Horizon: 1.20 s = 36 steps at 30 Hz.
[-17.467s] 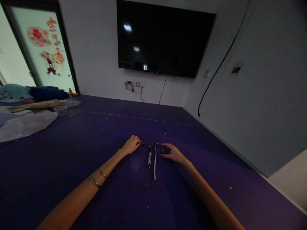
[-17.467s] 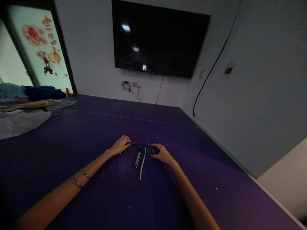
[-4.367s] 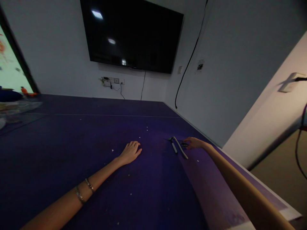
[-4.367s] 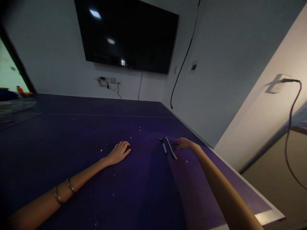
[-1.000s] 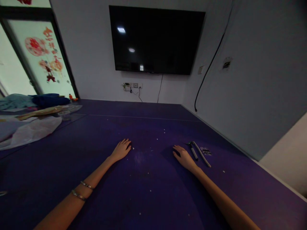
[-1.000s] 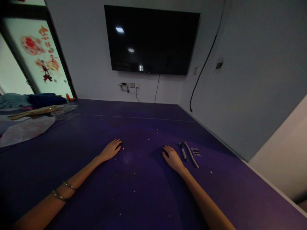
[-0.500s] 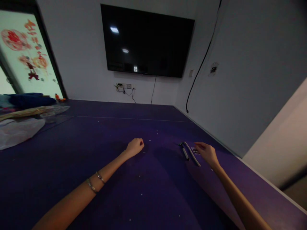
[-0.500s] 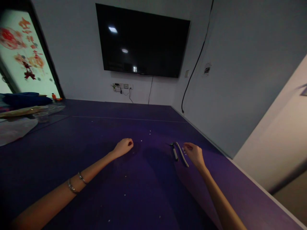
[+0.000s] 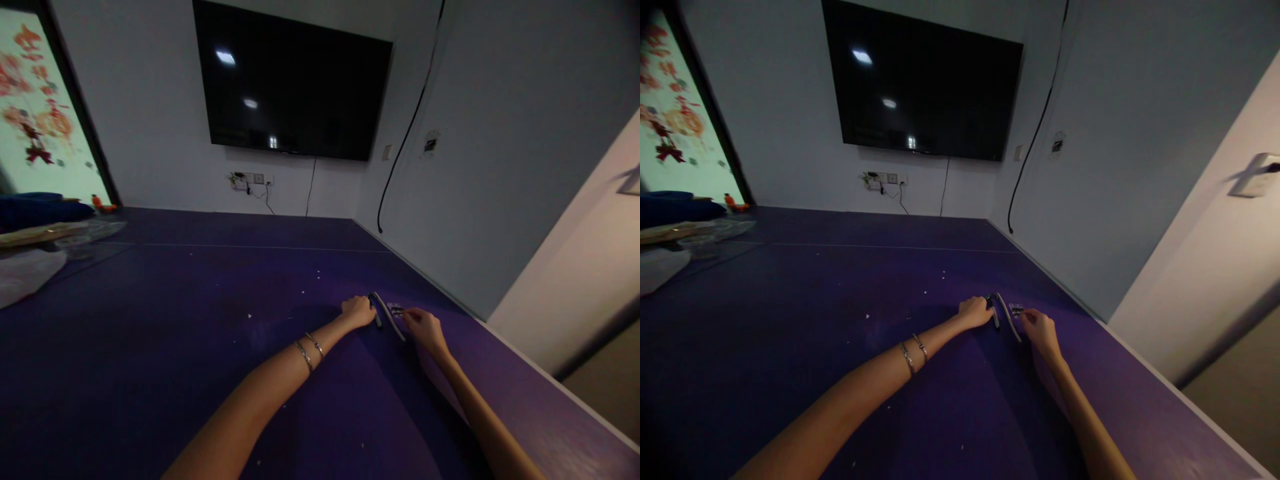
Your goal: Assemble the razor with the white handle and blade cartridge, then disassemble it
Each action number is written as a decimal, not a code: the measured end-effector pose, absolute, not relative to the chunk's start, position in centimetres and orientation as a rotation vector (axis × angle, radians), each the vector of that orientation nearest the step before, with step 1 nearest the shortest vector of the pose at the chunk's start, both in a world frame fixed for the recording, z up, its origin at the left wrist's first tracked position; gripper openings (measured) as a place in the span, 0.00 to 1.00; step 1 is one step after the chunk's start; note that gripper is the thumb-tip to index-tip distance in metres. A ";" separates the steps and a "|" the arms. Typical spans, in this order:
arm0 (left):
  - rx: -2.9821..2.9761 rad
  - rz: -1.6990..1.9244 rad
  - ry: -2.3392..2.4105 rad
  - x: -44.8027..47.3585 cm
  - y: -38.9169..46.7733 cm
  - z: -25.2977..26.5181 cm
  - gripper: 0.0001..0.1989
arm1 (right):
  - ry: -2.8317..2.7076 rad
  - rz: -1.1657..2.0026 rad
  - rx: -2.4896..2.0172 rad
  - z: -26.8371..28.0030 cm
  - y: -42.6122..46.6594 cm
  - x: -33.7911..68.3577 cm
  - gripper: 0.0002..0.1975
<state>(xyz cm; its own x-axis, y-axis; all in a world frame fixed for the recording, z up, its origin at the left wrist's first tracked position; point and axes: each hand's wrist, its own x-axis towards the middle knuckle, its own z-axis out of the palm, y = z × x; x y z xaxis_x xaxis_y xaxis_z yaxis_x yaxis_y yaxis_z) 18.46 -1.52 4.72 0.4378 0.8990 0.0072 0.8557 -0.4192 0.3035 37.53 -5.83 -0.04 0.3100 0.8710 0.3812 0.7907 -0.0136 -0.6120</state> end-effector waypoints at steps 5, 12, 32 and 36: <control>2.456 0.272 1.486 21.3 -2.2 4.2 0.21 | -1.527 0.086 -1.827 -0.1 -6.0 37.4 0.18; 2.475 0.228 1.477 22.7 -2.4 3.6 0.16 | -1.583 0.021 -1.957 0.5 -6.6 36.8 0.15; 2.505 0.302 1.545 15.3 -1.4 5.6 0.18 | -2.012 0.137 -2.227 1.7 -3.2 36.0 0.21; 2.466 0.273 1.638 9.8 -0.6 6.1 0.17 | -2.044 0.141 -2.180 1.3 -2.3 35.9 0.18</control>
<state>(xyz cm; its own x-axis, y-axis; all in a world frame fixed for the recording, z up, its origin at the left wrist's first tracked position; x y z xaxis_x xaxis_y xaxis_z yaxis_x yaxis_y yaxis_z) 9.81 -0.57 6.10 0.3806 0.9229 0.0589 0.8922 -0.3832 0.2392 35.92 -2.30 1.33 0.0672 0.9972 0.0342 0.9831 -0.0603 -0.1731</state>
